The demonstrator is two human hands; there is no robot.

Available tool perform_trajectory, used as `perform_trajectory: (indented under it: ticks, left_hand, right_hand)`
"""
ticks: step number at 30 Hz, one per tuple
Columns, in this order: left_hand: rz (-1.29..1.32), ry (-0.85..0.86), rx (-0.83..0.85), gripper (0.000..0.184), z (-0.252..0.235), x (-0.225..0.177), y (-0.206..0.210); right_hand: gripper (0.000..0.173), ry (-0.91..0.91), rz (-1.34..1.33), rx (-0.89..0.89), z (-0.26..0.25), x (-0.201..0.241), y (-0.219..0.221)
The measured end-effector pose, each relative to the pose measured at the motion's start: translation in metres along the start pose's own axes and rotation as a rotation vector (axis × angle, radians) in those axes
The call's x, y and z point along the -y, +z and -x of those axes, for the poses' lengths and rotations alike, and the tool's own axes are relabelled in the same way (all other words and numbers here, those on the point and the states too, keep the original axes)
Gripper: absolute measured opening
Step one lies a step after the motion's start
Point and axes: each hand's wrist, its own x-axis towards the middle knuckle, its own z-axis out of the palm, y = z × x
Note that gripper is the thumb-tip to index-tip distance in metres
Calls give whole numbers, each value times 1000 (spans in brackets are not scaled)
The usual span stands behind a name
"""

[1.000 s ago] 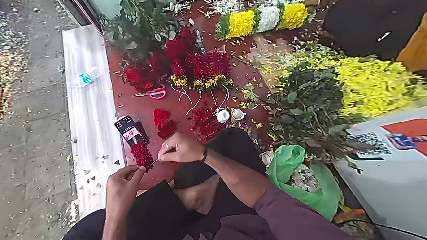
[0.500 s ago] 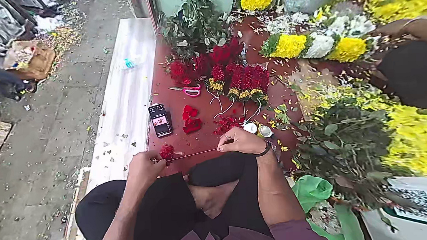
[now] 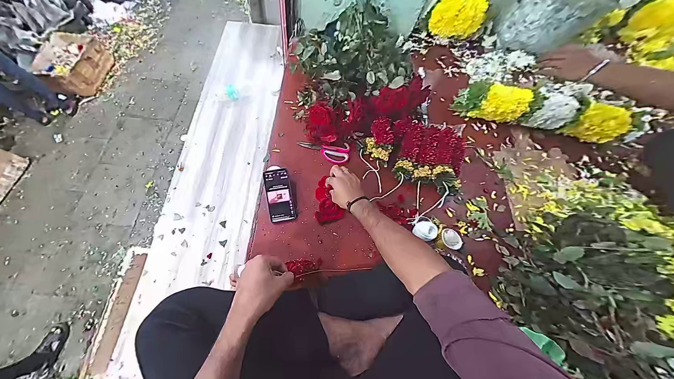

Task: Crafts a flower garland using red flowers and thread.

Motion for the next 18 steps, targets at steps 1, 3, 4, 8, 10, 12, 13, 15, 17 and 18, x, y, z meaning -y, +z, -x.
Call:
perform_trajectory:
  ticks: [1, 3, 4, 8, 10, 12, 13, 15, 17, 18]
  left_hand:
    - [2, 7, 0, 16, -1, -1, 0]
    - [14, 25, -9, 15, -1, -2, -1]
    - [12, 34, -9, 15, 0, -2, -1]
    - [-5, 69, -3, 14, 4, -7, -1]
    - [-4, 79, -10, 14, 6, -6, -1]
    - [8, 80, -17, 14, 8, -4, -2]
    - [14, 78, -18, 15, 9, -4, -2]
    - [25, 75, -34, 15, 11, -3, -3]
    - [23, 82, -44, 14, 12, -3, -2]
    - [19, 88, -43, 14, 11, -4, -1]
  right_hand:
    - [14, -9, 11, -13, -3, -2, -1]
    - [7, 22, -71, -34, -1, -4, -17]
    - [9, 68, -153, -45, 5, -4, -27]
    - [39, 301, -601, -104, 35, -13, -59]
    - [41, 362, -910, -75, 59, -8, -72]
    - [29, 424, -1158, -22, 92, 0, -80]
    - [23, 446, -1224, -16, 108, 5, -80]
    - [20, 468, -1277, -48, 136, 15, -77]
    - [25, 472, -1325, -65, 154, 24, -78]
    - [27, 465, -1350, -77, 159, 28, -80]
